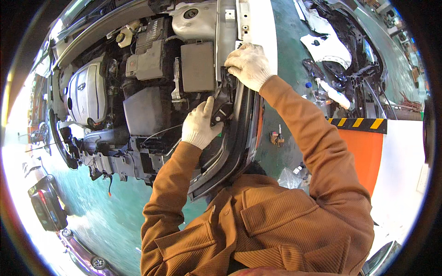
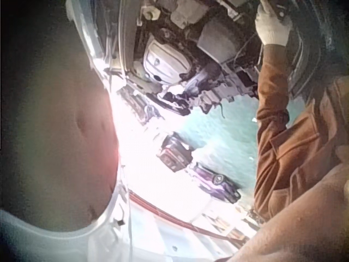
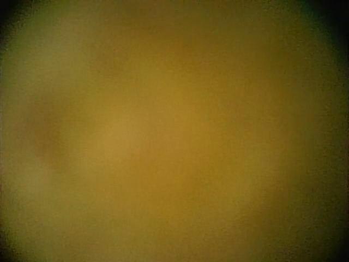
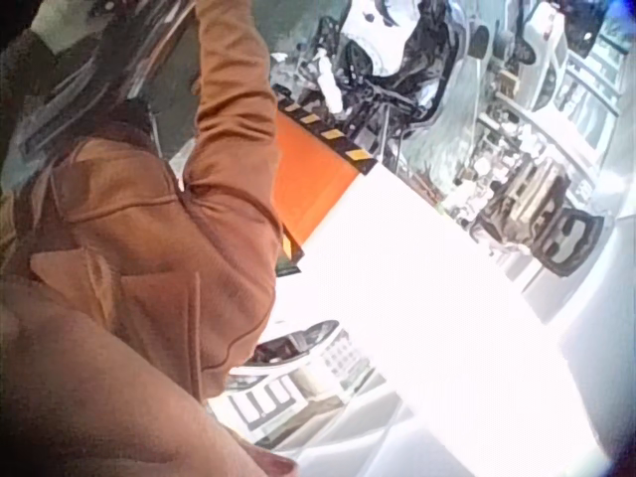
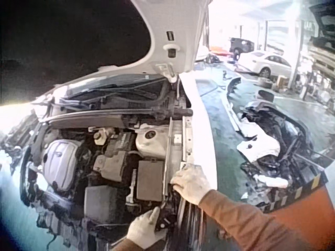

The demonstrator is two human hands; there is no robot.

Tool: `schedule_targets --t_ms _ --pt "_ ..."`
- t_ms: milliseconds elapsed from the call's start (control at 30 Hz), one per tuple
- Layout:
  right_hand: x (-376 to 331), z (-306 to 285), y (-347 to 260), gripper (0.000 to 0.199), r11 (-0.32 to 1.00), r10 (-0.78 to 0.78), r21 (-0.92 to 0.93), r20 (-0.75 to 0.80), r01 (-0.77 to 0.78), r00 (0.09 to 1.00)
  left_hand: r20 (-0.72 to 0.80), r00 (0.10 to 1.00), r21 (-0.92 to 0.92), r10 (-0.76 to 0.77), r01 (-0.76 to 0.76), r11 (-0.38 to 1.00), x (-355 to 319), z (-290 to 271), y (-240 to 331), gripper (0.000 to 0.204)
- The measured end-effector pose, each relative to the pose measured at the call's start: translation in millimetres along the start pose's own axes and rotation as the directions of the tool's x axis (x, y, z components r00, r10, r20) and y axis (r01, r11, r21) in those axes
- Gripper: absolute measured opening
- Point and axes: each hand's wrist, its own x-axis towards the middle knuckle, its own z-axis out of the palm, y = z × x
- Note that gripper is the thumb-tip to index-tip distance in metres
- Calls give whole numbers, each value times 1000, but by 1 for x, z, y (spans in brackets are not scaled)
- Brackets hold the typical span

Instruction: The person sorts small fasteners and clips on the floor, then stands to install a plastic cover and fasten components under the front of a car with the hood open. They repeatedly pick fasteners from the floor and attach them to the vehicle's front assembly.

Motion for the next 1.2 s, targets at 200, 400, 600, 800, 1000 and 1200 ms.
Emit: schedule_targets --t_ms 200,400,600,800,1000,1200 --pt "13 -4 -2 21 994 39 -106 166 -22 985 -112 993 72 20 -12 997 -5 3 9 98" --pt "27 -7 -7 21 981 56 -196 287 2 956 -86 994 106 -67 76 992 -10 1 14 102" --pt "30 -7 -7 18 975 19 -218 277 43 961 25 996 19 -83 83 996 -1 -5 6 108" --pt "32 -10 -13 21 964 50 -263 302 33 952 -119 992 58 -46 53 997 -4 9 10 110" --pt "36 -15 -16 25 957 79 -287 367 32 927 -136 986 89 -98 111 990 1 9 27 112" --pt "36 -15 -18 26 942 66 -330 380 69 923 -197 971 178 -135 171 969 8 12 44 114"
